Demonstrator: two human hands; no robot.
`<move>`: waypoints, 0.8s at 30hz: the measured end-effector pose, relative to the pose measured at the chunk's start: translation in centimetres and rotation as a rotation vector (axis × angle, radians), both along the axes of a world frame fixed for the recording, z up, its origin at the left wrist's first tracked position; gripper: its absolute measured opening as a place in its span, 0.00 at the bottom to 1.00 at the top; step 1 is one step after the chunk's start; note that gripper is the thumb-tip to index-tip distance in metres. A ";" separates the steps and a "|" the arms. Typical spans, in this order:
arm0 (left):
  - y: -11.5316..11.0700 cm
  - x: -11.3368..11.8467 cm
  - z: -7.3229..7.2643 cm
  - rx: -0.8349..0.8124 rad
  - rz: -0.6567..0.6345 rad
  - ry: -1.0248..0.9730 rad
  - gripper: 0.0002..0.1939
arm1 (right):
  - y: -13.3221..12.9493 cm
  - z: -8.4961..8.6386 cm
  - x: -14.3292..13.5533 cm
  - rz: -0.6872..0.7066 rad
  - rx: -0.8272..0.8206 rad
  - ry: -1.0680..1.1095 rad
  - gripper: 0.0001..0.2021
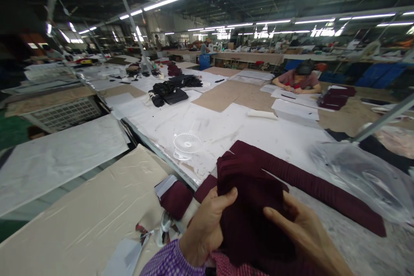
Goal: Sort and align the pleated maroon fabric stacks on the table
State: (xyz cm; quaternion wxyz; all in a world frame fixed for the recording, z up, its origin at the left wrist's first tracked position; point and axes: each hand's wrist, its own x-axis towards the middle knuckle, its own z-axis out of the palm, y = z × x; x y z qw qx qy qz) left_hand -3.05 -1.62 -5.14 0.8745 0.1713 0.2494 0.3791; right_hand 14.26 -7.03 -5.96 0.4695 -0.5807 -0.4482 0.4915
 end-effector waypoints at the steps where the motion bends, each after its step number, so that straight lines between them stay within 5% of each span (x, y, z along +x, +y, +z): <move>1: 0.0 0.0 0.0 0.003 -0.011 -0.014 0.15 | -0.1 0.0 -0.1 -0.020 -0.029 -0.003 0.22; 13: -0.5 0.1 -0.2 0.100 -0.005 -0.052 0.21 | -0.6 -0.1 0.2 -0.049 0.043 -0.141 0.17; 17: -0.4 0.0 0.1 0.072 -0.014 -0.033 0.17 | -0.8 -0.7 0.3 -0.036 0.102 -0.284 0.15; 24: -0.4 -1.3 1.1 0.090 -0.055 0.045 0.15 | -0.4 1.8 1.0 -0.176 0.586 -0.734 0.16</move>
